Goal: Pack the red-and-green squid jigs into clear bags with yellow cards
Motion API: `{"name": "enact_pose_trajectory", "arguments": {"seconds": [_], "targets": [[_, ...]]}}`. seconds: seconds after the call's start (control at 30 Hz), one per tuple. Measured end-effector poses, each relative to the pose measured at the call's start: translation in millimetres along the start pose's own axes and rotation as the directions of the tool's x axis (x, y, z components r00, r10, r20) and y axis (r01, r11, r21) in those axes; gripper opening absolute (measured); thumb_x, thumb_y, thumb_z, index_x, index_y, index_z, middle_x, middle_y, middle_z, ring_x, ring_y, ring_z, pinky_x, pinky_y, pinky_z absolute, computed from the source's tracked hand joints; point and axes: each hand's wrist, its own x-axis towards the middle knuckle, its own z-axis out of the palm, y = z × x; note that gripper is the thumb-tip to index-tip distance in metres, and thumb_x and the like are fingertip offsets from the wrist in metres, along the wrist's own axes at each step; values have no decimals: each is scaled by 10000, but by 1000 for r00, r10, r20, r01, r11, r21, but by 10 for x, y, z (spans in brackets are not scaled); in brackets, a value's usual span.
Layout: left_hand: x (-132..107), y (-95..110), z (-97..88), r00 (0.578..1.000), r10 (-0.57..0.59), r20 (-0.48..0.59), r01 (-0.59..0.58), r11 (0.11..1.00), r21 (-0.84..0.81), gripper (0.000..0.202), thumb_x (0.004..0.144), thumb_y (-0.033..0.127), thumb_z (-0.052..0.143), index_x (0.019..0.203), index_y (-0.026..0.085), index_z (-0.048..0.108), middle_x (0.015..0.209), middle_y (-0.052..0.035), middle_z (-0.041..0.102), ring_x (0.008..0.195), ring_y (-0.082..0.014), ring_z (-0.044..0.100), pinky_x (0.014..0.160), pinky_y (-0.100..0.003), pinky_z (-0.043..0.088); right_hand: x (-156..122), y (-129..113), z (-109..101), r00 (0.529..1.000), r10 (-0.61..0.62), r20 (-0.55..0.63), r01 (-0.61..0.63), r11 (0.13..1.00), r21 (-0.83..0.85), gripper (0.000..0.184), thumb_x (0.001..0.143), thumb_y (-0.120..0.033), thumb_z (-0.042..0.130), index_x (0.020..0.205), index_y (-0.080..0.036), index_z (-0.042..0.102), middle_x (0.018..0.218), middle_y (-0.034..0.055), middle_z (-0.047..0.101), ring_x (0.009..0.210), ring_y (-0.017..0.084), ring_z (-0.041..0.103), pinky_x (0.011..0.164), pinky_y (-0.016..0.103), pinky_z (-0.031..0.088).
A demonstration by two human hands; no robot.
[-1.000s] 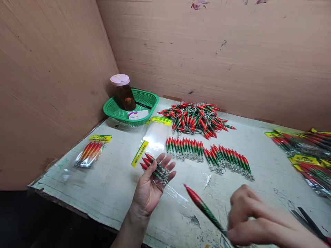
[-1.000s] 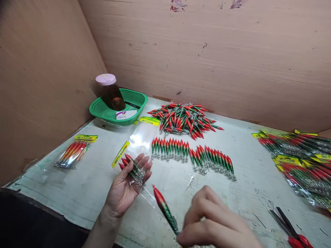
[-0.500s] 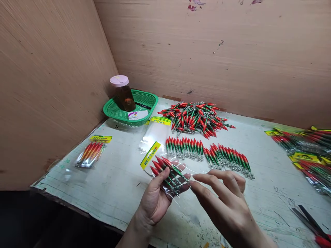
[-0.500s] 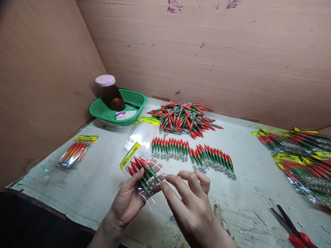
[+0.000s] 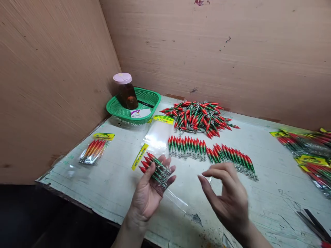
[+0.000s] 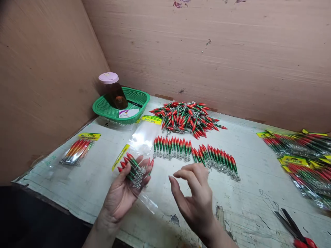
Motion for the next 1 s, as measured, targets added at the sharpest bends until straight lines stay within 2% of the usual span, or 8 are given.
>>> {"name": "enact_pose_trajectory", "arguments": {"seconds": [0.07,0.17,0.37,0.47,0.6,0.73,0.87,1.0], "targets": [[9,138,-65,998,60,-7,-60,998,-28,323,969,222,399,1179,166,638,1008,-72,753,893,-206,718,713,-285,594,-84,108,166,978,-7,208,2,1000,27,125,846,-111,573,926,-203,547,809,32,566,749,171,534,644,292,414],[30,264,-123,992,127,0,-127,990,-54,339,969,181,378,1178,186,645,1023,-54,751,920,-201,712,720,-272,596,-256,187,522,884,-74,462,81,997,5,184,795,-123,598,954,-197,540,856,51,594,743,177,551,598,271,438],[37,236,-62,994,112,-19,-113,992,-49,335,972,207,375,1041,164,699,1003,-53,756,892,-220,718,705,-298,607,-458,108,1009,870,-144,471,176,984,-23,67,840,-125,546,839,-191,553,779,46,597,673,185,518,570,293,405],[35,212,-31,991,119,-64,-122,992,-40,308,968,210,392,1046,158,685,975,-56,759,855,-221,725,685,-311,611,-429,85,802,877,-146,457,157,987,14,90,869,-130,486,877,-183,558,783,55,596,683,183,531,569,290,429],[68,206,-21,987,115,-116,-118,993,-16,283,954,179,419,1143,157,629,951,-55,759,838,-214,727,673,-303,607,-248,121,27,870,42,491,-151,971,184,136,886,-147,492,1001,-206,534,839,43,591,735,157,568,609,257,485],[102,126,34,991,74,-107,-73,997,14,265,945,175,443,1141,139,619,965,-66,755,860,-235,723,654,-318,610,-9,79,-677,856,-4,518,-194,925,327,228,883,-182,557,1097,-248,513,851,34,593,780,173,588,661,283,515],[103,-13,119,998,-10,-66,13,999,42,249,936,182,469,1123,133,626,985,-76,750,825,-222,727,660,-323,609,115,-101,-758,795,-148,588,-66,943,326,312,825,-112,617,1098,-236,532,859,46,621,784,177,596,702,299,517],[106,-92,152,999,-38,-28,40,997,68,249,918,200,504,1121,136,633,1023,-87,740,841,-229,723,681,-336,605,93,-209,-614,853,-131,505,39,981,190,283,800,-43,556,1025,-214,552,820,50,612,753,175,576,664,294,501]]}}
